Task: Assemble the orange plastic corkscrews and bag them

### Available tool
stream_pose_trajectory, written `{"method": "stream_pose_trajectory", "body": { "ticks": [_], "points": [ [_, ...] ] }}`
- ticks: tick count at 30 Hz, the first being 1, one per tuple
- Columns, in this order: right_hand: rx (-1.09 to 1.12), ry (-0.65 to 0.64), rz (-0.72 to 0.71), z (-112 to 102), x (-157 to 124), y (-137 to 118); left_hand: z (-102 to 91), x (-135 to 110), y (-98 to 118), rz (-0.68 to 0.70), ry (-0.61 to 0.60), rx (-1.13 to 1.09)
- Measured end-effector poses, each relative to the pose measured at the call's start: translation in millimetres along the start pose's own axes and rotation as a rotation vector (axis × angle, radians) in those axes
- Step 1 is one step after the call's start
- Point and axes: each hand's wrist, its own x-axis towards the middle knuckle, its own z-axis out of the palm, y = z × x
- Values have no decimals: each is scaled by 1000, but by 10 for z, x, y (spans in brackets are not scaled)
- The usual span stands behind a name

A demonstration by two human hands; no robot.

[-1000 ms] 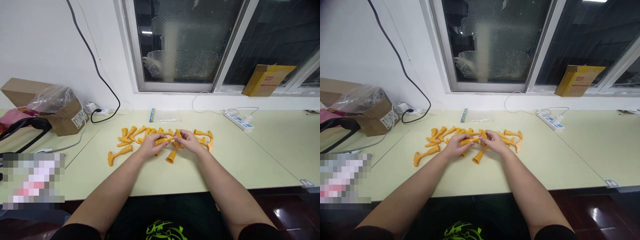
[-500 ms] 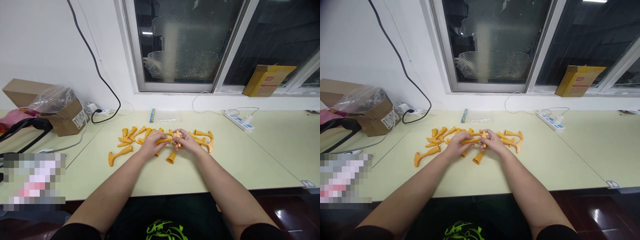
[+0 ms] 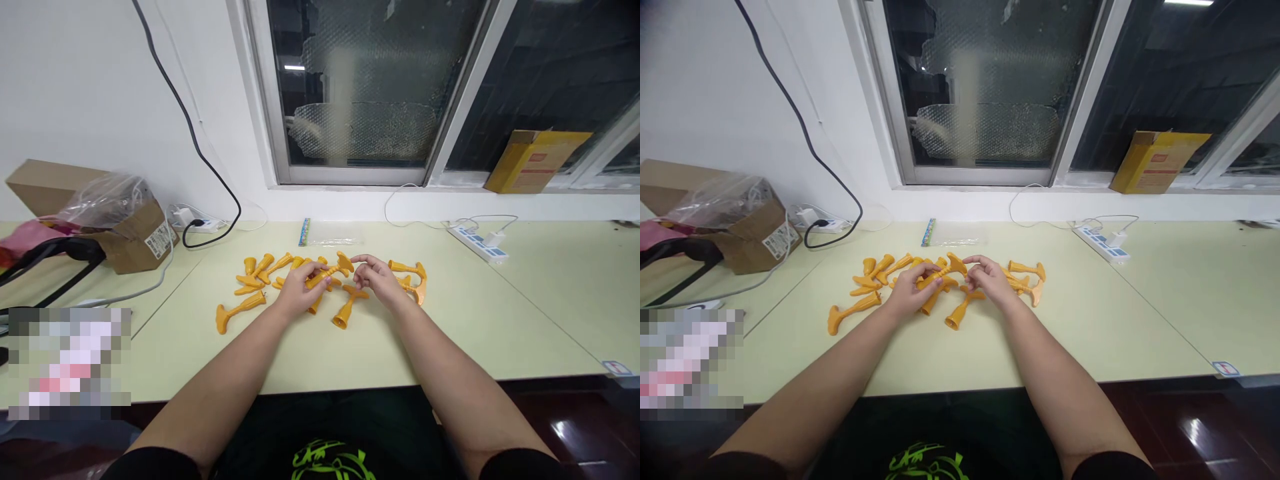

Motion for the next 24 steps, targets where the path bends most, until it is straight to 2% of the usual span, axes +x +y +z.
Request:
{"method": "stream_pose_trajectory", "body": {
  "ticks": [3,8,13,16,19,24],
  "points": [
    [-188,-1,-118,40,-13,83,0,0,-17,-3,-37,-17],
    [-351,-106,-210,100,-57,108,-2,-5,-5,30,-103,-42],
    [-413,-65,-286,98,-55,48,-8,9,45,70,-118,-29],
    [-490,1,-352,88,-31,42,-5,21,40,77,-107,-36],
    [-556,36,-337,80,-22,55,5,26,5,87,-74,-34],
    [-549,-26,-238,82,-34,85,20,30,-39,144,-38,-21]
  ]
}}
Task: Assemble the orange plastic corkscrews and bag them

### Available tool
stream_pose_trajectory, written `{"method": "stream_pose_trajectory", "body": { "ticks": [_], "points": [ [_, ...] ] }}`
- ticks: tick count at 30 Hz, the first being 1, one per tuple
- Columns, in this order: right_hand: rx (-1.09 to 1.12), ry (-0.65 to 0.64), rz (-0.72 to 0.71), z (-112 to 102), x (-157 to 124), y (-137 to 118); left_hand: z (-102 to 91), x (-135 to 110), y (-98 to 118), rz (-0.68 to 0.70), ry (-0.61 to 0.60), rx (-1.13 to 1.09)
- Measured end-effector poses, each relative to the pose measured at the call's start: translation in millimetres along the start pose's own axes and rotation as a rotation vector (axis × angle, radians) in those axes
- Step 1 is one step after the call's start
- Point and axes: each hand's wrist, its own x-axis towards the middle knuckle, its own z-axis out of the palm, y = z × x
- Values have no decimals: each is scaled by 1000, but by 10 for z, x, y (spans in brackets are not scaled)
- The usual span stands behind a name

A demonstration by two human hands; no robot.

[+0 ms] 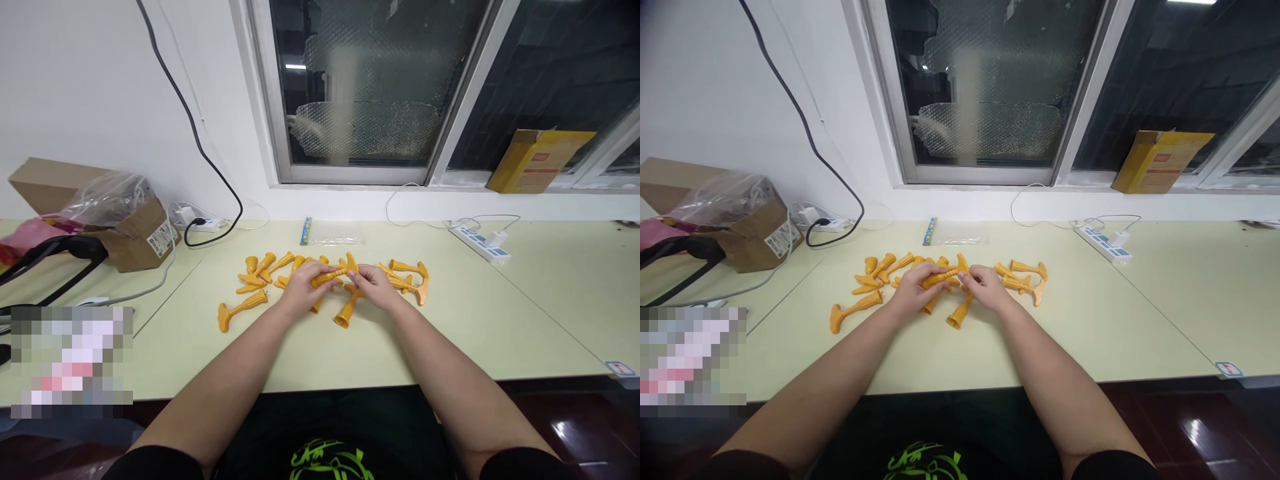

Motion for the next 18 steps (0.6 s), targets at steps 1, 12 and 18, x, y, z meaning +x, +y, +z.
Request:
{"method": "stream_pose_trajectory", "body": {
  "ticks": [1,12,18],
  "points": [
    [11,-13,10,5,-2,1,0,1,-3,11,7,7],
    [183,-191,161,2,2,-42,-15,-6,-17,102,63,126],
    [368,-21,125,22,15,64,-42,-14,42,2,73,48]
  ]
}}
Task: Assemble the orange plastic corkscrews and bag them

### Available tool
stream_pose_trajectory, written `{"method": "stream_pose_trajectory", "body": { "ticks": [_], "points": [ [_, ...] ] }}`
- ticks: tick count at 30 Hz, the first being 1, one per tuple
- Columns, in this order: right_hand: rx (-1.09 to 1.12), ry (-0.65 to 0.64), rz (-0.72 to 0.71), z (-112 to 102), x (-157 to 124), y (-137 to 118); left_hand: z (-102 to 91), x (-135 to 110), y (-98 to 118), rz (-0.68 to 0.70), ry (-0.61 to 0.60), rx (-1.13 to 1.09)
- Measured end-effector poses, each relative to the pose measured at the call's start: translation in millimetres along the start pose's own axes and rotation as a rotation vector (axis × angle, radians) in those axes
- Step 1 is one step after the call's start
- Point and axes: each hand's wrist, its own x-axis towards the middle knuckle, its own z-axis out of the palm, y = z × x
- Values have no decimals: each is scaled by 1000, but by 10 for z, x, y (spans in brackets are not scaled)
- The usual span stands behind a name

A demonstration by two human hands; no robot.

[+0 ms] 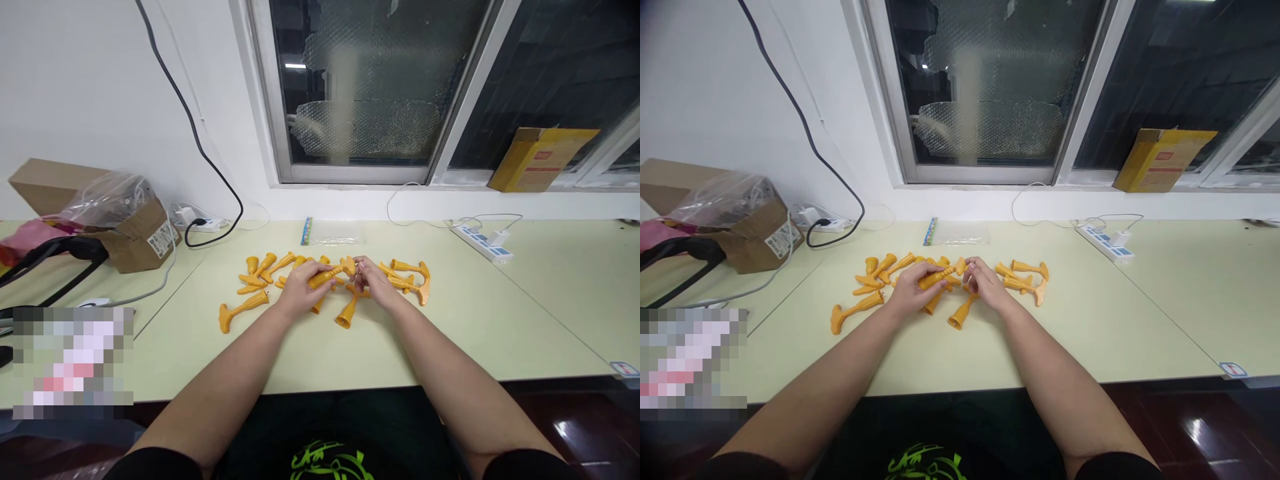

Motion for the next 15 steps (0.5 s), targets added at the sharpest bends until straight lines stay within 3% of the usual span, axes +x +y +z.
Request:
{"method": "stream_pose_trajectory", "body": {
  "ticks": [3,7,15],
  "points": [
    [-92,78,-100,-34,4,-20,-11,-5,21,-73,-15,-9],
    [-259,72,-253,-48,-13,-108,-11,-2,27,-67,-115,-36],
    [-214,40,-38,-9,-19,-59,2,11,-8,-8,-119,-53]
  ]
}}
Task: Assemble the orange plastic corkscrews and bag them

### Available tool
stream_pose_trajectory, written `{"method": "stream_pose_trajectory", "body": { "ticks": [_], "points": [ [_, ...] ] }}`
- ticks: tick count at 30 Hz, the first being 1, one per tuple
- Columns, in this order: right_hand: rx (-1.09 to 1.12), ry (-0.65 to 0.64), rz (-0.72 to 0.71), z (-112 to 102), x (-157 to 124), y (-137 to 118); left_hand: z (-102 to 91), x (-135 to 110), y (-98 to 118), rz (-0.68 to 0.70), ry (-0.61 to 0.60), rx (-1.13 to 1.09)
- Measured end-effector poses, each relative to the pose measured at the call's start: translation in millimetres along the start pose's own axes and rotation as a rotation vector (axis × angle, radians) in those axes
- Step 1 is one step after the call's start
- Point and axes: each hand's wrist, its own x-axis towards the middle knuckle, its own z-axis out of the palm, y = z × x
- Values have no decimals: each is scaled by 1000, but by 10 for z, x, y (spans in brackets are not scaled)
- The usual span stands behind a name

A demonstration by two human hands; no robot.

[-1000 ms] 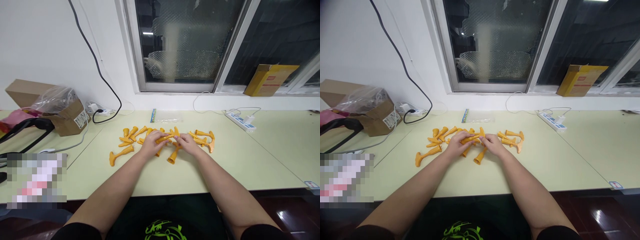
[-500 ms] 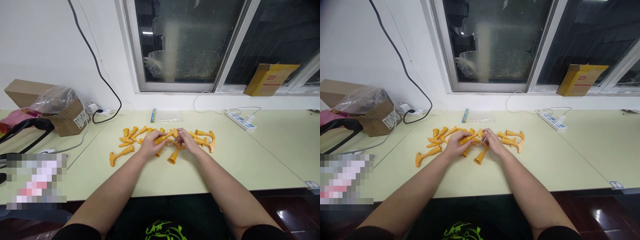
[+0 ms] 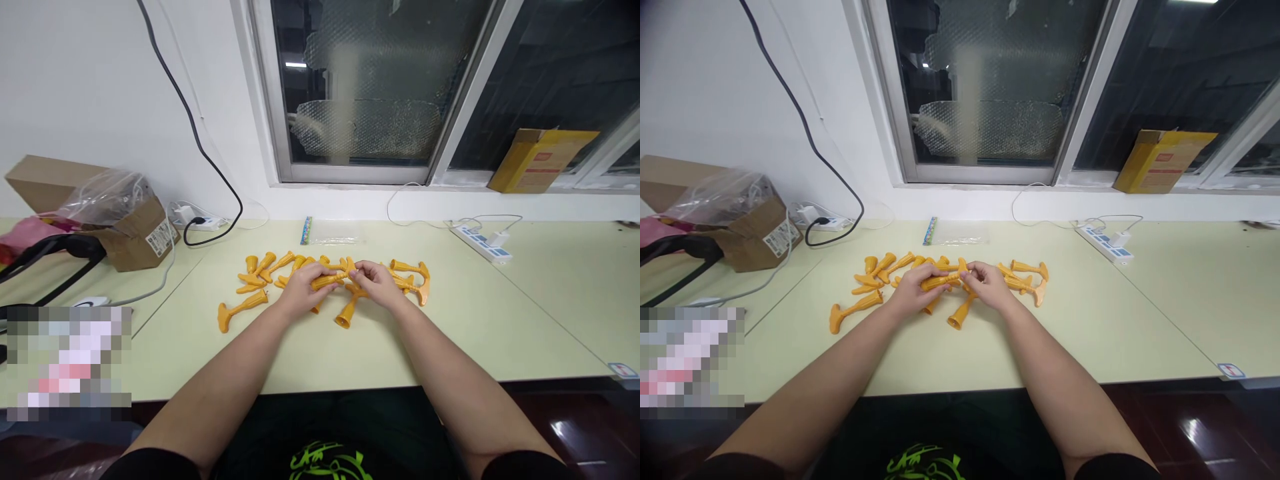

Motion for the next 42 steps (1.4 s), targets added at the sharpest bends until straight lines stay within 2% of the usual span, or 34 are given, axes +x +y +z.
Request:
{"method": "stream_pose_trajectory", "body": {
  "ticks": [9,14,17,20,24,31,37,42],
  "points": [
    [25,3,13,-5,8,36,-11,-3,36,-96,-55,12],
    [-25,-8,62,-13,-4,-3,-4,-17,7,-202,-203,65],
    [-91,-2,143,-20,2,1,4,-22,-22,-199,-302,115],
    [-73,52,190,-34,32,33,8,-22,-32,-193,-326,127],
    [81,158,208,-56,80,63,4,-18,-24,-209,-269,86],
    [416,305,265,-139,106,45,-15,18,-100,-280,-40,-58],
    [467,346,268,-188,116,62,-27,16,-177,-343,63,-250],
    [470,335,267,-191,120,81,-30,4,-211,-342,82,-184]
  ]
}}
